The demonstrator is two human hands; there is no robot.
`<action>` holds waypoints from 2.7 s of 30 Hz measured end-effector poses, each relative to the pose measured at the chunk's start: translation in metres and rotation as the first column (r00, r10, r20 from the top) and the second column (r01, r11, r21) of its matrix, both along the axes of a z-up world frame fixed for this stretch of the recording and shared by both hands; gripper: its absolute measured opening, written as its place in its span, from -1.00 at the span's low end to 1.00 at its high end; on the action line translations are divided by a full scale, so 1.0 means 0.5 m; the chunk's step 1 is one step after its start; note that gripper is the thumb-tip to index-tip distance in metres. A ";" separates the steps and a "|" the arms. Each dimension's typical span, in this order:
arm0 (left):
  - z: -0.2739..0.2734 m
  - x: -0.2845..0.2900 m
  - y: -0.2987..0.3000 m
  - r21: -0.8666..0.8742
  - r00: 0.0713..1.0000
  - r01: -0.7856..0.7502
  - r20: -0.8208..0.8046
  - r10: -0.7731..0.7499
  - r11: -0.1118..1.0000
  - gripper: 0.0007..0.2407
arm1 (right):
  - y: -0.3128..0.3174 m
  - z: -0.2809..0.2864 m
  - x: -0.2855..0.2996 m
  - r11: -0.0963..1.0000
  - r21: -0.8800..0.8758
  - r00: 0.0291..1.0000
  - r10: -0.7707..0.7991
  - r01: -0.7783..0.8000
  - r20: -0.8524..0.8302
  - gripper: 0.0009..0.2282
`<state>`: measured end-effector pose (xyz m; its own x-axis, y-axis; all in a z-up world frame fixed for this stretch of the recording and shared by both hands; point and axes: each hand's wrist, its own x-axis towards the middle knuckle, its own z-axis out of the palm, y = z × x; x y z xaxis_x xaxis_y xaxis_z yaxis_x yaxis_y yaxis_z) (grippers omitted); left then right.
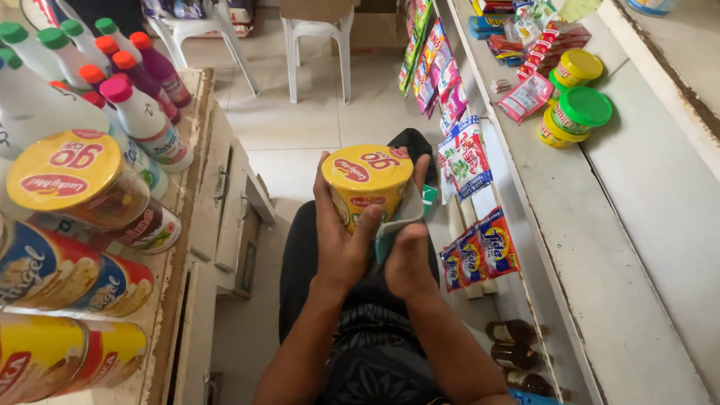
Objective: Wiping down cup noodle containers and organizing them onto grocery store shelves.
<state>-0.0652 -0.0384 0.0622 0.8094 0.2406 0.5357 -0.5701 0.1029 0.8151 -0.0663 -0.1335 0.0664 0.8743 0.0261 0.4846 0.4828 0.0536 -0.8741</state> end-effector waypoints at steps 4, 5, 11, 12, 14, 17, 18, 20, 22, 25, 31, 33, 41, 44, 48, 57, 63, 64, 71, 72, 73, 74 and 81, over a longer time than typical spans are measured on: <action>0.012 -0.014 0.022 -0.062 0.957 0.288 -0.004 -0.289 0.956 -0.19 | -0.043 -0.020 0.051 0.908 0.368 0.977 0.211 -0.200 0.010 0.00; 0.020 -0.021 0.023 -0.111 0.923 0.382 -0.006 -0.385 0.918 -0.16 | -0.053 -0.018 0.067 0.914 0.336 0.973 0.230 -0.226 0.027 -0.03; -0.022 -0.001 0.006 -0.122 0.968 0.241 -0.044 -0.248 0.963 -0.22 | -0.019 -0.011 0.030 0.991 0.107 0.992 0.073 -0.084 0.099 -0.07; -0.024 0.004 0.008 -0.125 0.967 0.242 -0.053 -0.250 0.962 -0.22 | -0.013 -0.016 0.024 0.991 0.107 0.993 0.071 -0.080 0.089 -0.07; -0.029 0.016 0.015 0.045 0.999 0.031 -0.010 -0.031 0.999 -0.21 | 0.001 -0.028 0.014 0.998 -0.050 0.991 0.046 -0.040 0.129 -0.12; -0.031 0.016 0.011 -0.001 0.994 0.109 -0.026 -0.109 0.994 -0.21 | -0.007 -0.040 0.035 0.960 0.223 0.985 0.164 -0.170 0.046 -0.05; -0.024 0.011 0.014 0.002 0.993 0.110 -0.036 -0.110 0.994 -0.21 | -0.017 -0.042 0.047 0.959 0.229 0.986 0.163 -0.167 0.037 -0.05; -0.014 0.005 0.019 -0.153 0.944 0.319 -0.038 -0.328 0.935 -0.20 | -0.039 -0.049 0.072 0.864 0.435 0.957 0.289 -0.255 -0.013 -0.06; -0.022 0.005 0.014 -0.183 0.928 0.358 -0.038 -0.370 0.916 -0.21 | -0.043 -0.034 0.073 0.863 0.447 0.959 0.282 -0.235 -0.040 -0.07; -0.036 0.005 -0.001 -0.209 0.929 0.351 -0.048 -0.368 0.913 -0.21 | -0.044 -0.040 0.075 0.890 0.417 0.972 0.228 -0.186 -0.052 -0.15; -0.048 0.014 -0.013 0.089 0.993 0.079 -0.091 -0.071 0.993 -0.24 | -0.020 -0.053 0.059 0.997 0.053 0.995 -0.063 0.059 0.077 -0.29; -0.050 0.017 -0.010 0.111 0.994 0.048 -0.102 -0.036 0.993 -0.23 | -0.026 -0.062 0.064 0.998 0.039 0.997 -0.045 0.042 0.069 -0.29; -0.065 0.027 0.009 -0.131 0.958 0.275 -0.040 -0.283 0.952 0.14 | -0.032 -0.050 0.057 0.977 0.172 0.992 0.128 -0.125 -0.007 0.06; -0.064 0.021 0.018 -0.222 0.955 0.242 -0.118 -0.273 0.945 -0.12 | -0.025 -0.029 0.047 0.946 0.259 0.970 0.224 -0.194 -0.089 0.03; -0.062 0.016 0.021 -0.303 0.933 0.288 -0.124 -0.337 0.908 -0.26 | -0.040 -0.038 0.070 0.979 0.100 0.975 0.187 -0.175 -0.123 -0.05; -0.077 0.029 -0.007 -0.106 0.993 0.081 -0.077 -0.090 0.991 0.02 | -0.021 -0.040 0.034 0.995 -0.078 0.995 -0.062 0.056 -0.080 -0.39; -0.124 0.041 0.018 -0.357 0.905 0.419 0.093 -0.414 0.835 0.19 | -0.022 -0.054 0.051 0.932 0.285 0.974 0.223 -0.222 0.029 -0.19; -0.112 0.035 0.023 -0.340 0.905 0.414 0.057 -0.421 0.844 0.11 | -0.018 -0.044 0.046 0.946 0.248 0.977 0.209 -0.211 0.036 -0.15; -0.098 0.024 0.023 -0.253 0.934 0.345 -0.002 -0.357 0.904 -0.06 | -0.024 -0.073 0.072 0.982 -0.022 0.981 -0.185 0.186 0.060 -0.20; -0.091 0.024 0.020 -0.252 0.934 0.346 0.001 -0.357 0.904 -0.06 | -0.035 -0.086 0.080 0.982 -0.021 0.981 -0.185 0.186 0.063 -0.20; -0.085 0.024 0.017 -0.228 0.956 0.277 -0.027 -0.291 0.933 -0.07 | -0.047 -0.099 0.088 0.950 -0.087 0.950 -0.290 0.300 0.114 -0.37; -0.079 0.023 0.013 -0.203 0.973 0.207 -0.055 -0.223 0.957 -0.07 | -0.059 -0.113 0.095 0.899 -0.146 0.906 -0.388 0.412 0.170 -0.52; -0.089 0.027 0.003 -0.098 0.996 0.027 -0.076 -0.034 0.995 -0.03 | -0.002 -0.081 0.049 0.942 -0.102 0.947 -0.322 0.320 0.003 -0.52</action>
